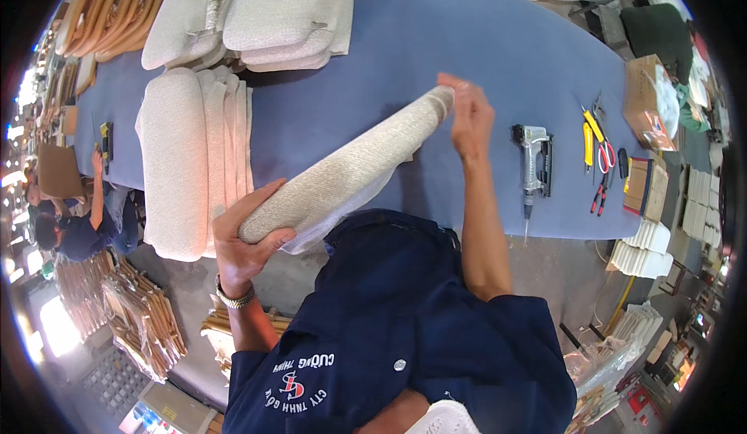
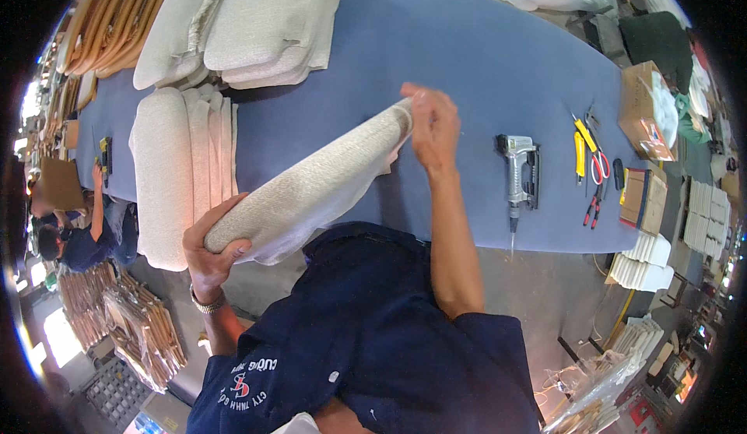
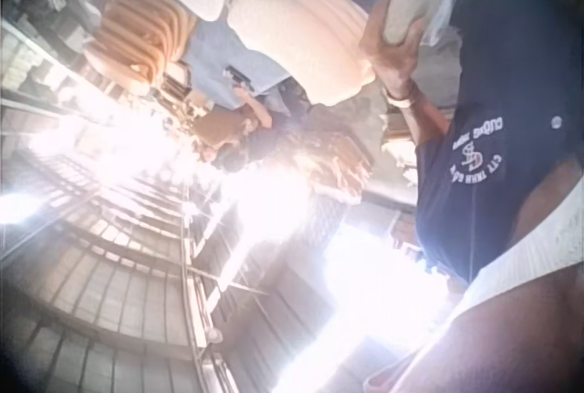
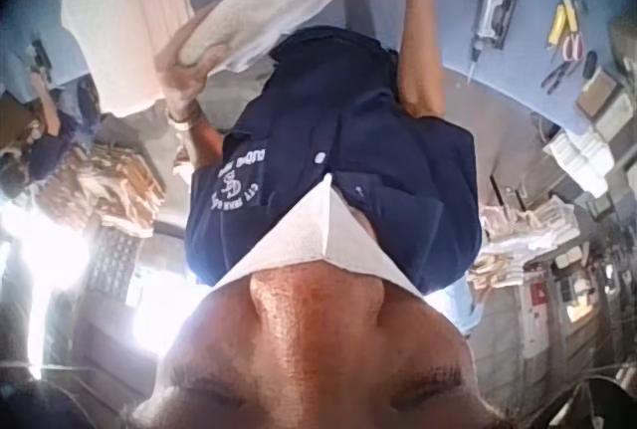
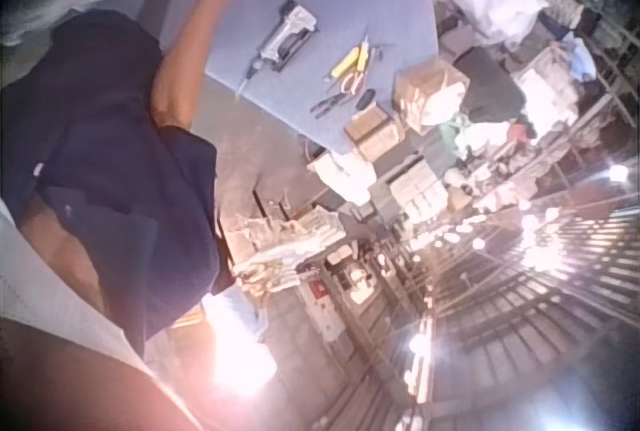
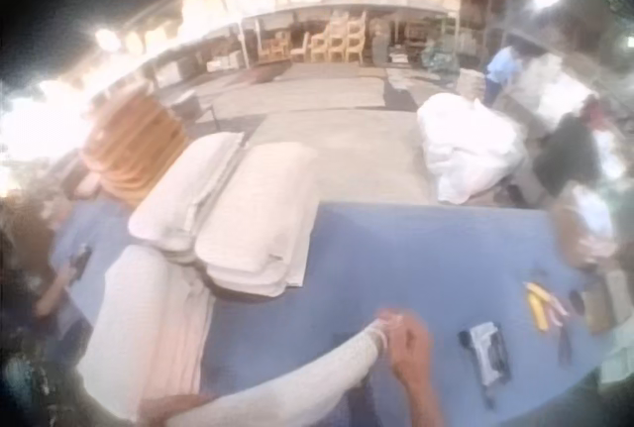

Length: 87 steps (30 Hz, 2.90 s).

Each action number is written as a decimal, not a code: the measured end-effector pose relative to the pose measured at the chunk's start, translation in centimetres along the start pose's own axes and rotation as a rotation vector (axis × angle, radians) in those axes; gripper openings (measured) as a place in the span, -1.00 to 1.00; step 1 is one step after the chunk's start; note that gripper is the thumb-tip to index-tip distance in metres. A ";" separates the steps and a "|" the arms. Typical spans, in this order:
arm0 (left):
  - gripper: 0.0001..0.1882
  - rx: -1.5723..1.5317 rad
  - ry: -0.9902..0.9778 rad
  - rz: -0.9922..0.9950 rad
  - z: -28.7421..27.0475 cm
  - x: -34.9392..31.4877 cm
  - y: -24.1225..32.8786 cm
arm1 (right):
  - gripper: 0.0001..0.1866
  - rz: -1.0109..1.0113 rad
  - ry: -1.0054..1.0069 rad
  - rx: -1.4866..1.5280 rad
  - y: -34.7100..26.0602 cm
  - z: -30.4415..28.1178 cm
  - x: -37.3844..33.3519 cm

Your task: The person assembles cushion covers by folding fabric over foam inserts and securing edges with a staple gun. They trim excess fabric with a utility knife and stack finished units on a nearby table. The process is repeated for multiple cushion pieces.

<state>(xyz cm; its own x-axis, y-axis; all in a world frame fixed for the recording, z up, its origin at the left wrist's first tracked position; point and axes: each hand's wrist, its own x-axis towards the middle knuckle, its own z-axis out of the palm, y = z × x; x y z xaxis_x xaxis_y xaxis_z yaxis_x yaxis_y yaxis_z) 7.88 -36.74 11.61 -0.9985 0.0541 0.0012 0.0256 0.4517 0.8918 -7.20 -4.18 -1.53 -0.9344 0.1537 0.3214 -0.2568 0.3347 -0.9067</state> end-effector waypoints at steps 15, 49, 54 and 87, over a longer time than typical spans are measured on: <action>-0.26 0.151 -0.062 0.105 -1.1 -2.7 -3.3 | -0.65 0.147 -0.297 -0.101 2.9 1.8 -2.0; -0.20 0.047 -0.231 -0.037 13.2 5.0 -10.4 | -0.56 1.099 0.017 0.164 14.6 -1.1 -5.0; -0.23 -0.075 -0.234 -0.104 12.4 5.6 -10.6 | -0.67 0.885 0.184 -0.068 18.3 -0.7 -7.1; -0.07 0.426 -0.531 0.003 31.4 33.6 0.7 | -0.58 0.877 0.440 -0.210 18.7 2.1 1.5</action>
<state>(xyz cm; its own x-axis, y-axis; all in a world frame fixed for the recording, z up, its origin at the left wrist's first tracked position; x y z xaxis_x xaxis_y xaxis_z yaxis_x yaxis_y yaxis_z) -24.14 -6.69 -1.93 -0.8424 0.4363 -0.3162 0.1531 0.7566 0.6357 -13.92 0.31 -18.59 -0.5874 0.7407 -0.3262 0.5673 0.0893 -0.8187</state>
